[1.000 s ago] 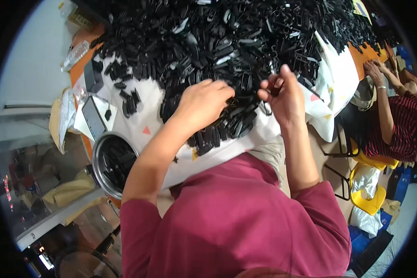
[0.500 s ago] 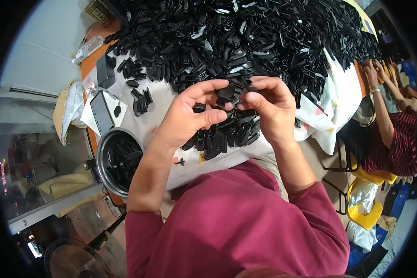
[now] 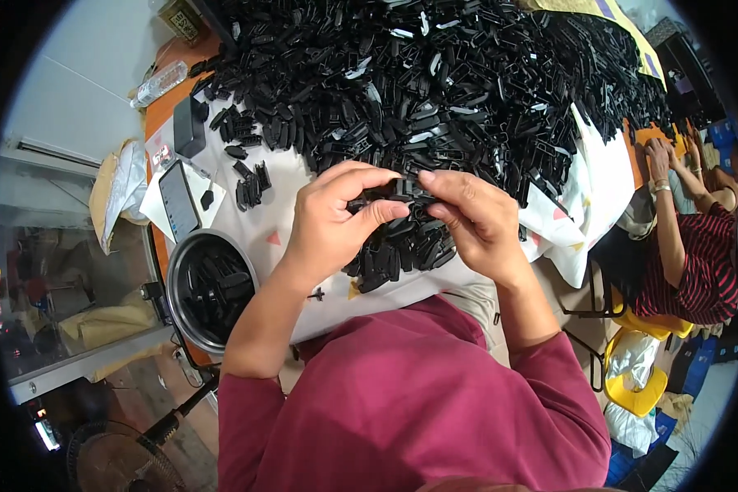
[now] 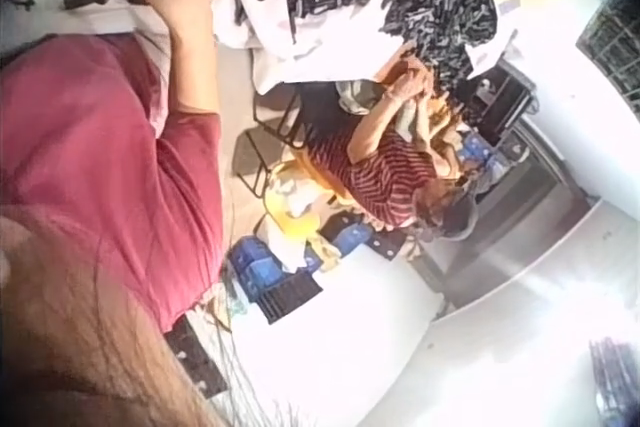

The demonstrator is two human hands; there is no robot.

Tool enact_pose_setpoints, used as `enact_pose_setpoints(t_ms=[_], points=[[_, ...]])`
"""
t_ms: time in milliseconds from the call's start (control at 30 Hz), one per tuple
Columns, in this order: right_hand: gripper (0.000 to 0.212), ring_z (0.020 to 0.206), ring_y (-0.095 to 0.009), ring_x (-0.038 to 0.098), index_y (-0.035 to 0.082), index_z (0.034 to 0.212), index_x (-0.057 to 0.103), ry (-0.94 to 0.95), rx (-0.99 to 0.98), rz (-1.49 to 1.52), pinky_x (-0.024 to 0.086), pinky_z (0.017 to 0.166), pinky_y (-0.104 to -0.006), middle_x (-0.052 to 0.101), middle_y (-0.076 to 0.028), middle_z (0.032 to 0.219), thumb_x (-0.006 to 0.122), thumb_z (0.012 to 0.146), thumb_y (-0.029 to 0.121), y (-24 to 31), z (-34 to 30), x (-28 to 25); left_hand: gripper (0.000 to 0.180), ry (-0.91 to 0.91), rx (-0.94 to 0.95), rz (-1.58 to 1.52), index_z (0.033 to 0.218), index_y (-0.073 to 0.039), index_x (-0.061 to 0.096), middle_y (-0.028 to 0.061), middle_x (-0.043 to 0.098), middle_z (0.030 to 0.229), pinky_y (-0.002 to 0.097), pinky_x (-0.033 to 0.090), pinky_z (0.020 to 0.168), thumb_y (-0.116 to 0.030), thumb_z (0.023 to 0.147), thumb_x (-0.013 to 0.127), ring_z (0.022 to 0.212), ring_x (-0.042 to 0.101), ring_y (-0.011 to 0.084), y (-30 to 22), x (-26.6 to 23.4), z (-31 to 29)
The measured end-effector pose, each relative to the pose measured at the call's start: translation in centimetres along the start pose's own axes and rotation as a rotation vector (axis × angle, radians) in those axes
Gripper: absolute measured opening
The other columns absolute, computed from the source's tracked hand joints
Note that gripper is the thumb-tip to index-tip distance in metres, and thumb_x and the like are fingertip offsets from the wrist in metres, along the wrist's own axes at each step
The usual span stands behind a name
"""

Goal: Picking up, inspecting, and assembling small black plastic components from a pile on a workbench.

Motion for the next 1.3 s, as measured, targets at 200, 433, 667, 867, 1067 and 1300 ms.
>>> enact_pose_setpoints(t_ms=[200,433,667,867,1067,1300], points=[[0.036,0.078,-0.025,0.062,0.001,0.102,0.059,0.021,-0.002,-0.058,0.050,0.065,-0.0290,0.061,-0.015,0.092,0.062,0.068,-0.009,-0.1,-0.8,0.7,0.030,-0.011,0.240,0.156,0.095,0.001,0.060,0.0036,0.057,0.078,0.0197,0.041,0.055,-0.013,0.071,0.071,0.062,0.050,0.0097,0.3,0.7,-0.3],[0.041,0.082,-0.021,0.059,0.003,0.109,0.056,-0.084,0.095,-0.153,0.050,0.061,-0.0257,0.055,-0.016,0.102,0.065,0.070,-0.002,-0.7,-2.4,3.8,0.031,-0.275,-0.551,-0.942,0.109,0.000,0.056,-0.0004,0.057,0.081,0.0163,0.035,0.048,-0.021,0.085,0.058,0.055,0.043,0.0029,4.7,3.8,-3.7],[0.015,0.069,-0.006,0.054,-0.001,0.088,0.056,0.124,0.750,0.676,0.045,0.059,-0.0202,0.060,-0.003,0.076,0.064,0.078,0.007,-2.8,-2.8,5.7,0.026,-0.116,-0.387,-1.036,0.104,0.001,0.055,0.0100,0.060,0.093,0.0201,0.038,0.052,-0.019,0.087,0.052,0.058,0.046,0.0062,5.4,1.5,-3.2],[0.024,0.079,-0.027,0.059,0.007,0.087,0.064,0.142,0.421,-0.428,0.047,0.067,-0.0355,0.061,-0.010,0.086,0.066,0.072,0.026,-9.9,2.1,2.2,0.018,-0.523,-0.510,-0.996,0.083,-0.005,0.052,0.0087,0.058,0.086,0.0269,0.044,0.055,-0.023,0.084,0.051,0.067,0.053,0.0141,8.3,-3.1,-2.1],[0.023,0.084,-0.026,0.057,0.010,0.096,0.063,0.331,0.282,-0.722,0.047,0.072,-0.0351,0.059,-0.008,0.088,0.060,0.075,0.019,-11.9,3.4,5.2,0.020,-0.421,-0.421,-0.197,0.095,-0.004,0.060,0.0050,0.058,0.081,0.0264,0.046,0.054,-0.004,0.075,0.061,0.065,0.056,0.0129,9.6,-2.3,2.0],[0.021,0.084,-0.024,0.054,0.011,0.084,0.063,0.386,0.233,-0.806,0.047,0.070,-0.0339,0.056,-0.005,0.084,0.068,0.064,0.017,-11.7,1.5,3.9,0.025,0.178,0.433,1.105,0.090,-0.018,0.065,-0.0014,0.057,0.093,0.0306,0.049,0.063,-0.009,0.068,0.058,0.077,0.056,0.0190,7.9,2.9,7.5]])
Point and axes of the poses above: each hand's wrist, its own z-axis towards the middle knuckle, its own x-axis out of the palm, y = z × x, the point moved 4 cm from there along z, towards the middle knuckle
